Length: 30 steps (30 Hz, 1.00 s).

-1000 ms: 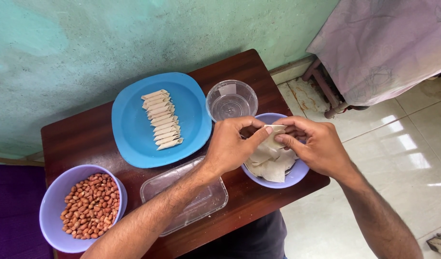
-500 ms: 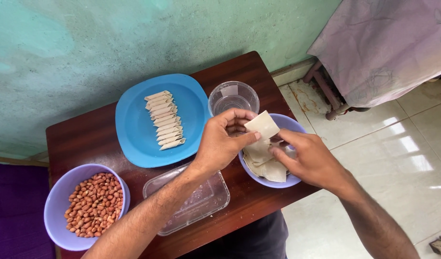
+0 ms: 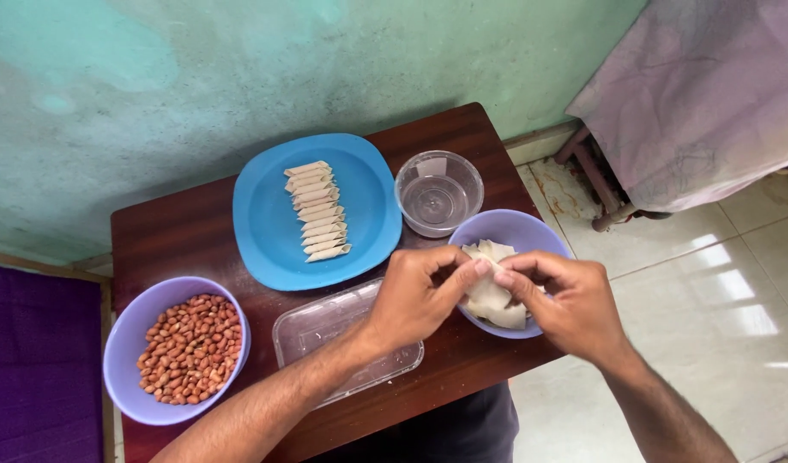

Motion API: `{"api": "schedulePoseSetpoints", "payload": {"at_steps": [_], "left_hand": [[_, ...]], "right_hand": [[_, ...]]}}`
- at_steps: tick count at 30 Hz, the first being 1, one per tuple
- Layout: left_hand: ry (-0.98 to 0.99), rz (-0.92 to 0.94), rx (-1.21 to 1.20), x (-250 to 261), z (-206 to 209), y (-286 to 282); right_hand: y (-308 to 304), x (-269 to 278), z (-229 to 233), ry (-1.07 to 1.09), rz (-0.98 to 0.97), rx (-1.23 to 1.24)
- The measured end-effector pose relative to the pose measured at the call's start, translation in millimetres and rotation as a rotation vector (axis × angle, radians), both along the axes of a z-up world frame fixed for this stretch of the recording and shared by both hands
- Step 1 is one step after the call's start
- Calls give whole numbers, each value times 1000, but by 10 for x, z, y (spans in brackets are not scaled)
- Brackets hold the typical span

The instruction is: The person prepares snacks by hand, taking small rectangular dough sheets and rolling them around peanuts, then placing the finished rolls onto a blue plate.

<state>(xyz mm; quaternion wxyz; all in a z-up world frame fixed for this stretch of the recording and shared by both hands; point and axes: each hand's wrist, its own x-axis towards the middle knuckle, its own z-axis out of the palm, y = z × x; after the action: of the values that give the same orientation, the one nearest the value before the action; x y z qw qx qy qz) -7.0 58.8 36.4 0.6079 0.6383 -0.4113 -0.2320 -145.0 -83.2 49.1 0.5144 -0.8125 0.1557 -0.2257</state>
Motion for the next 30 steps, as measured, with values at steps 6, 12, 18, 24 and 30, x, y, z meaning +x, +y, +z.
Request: {"api": "schedulePoseSetpoints", "payload": {"at_steps": [6, 12, 18, 24, 30], "left_hand": [[-44, -59, 62, -82, 266, 449], [-258, -2, -82, -144, 202, 1041], [-667, 209, -68, -101, -226, 1618], [-847, 447, -46, -73, -349, 1920], [-871, 579, 106, -197, -616, 1902]], "right_hand": [[315, -137, -106, 9, 5, -382], [784, -43, -112, -139, 197, -294], [1067, 184, -259, -43, 511, -130], [1173, 471, -614, -262, 427, -423], [1335, 571, -781, -432, 323, -754]]}}
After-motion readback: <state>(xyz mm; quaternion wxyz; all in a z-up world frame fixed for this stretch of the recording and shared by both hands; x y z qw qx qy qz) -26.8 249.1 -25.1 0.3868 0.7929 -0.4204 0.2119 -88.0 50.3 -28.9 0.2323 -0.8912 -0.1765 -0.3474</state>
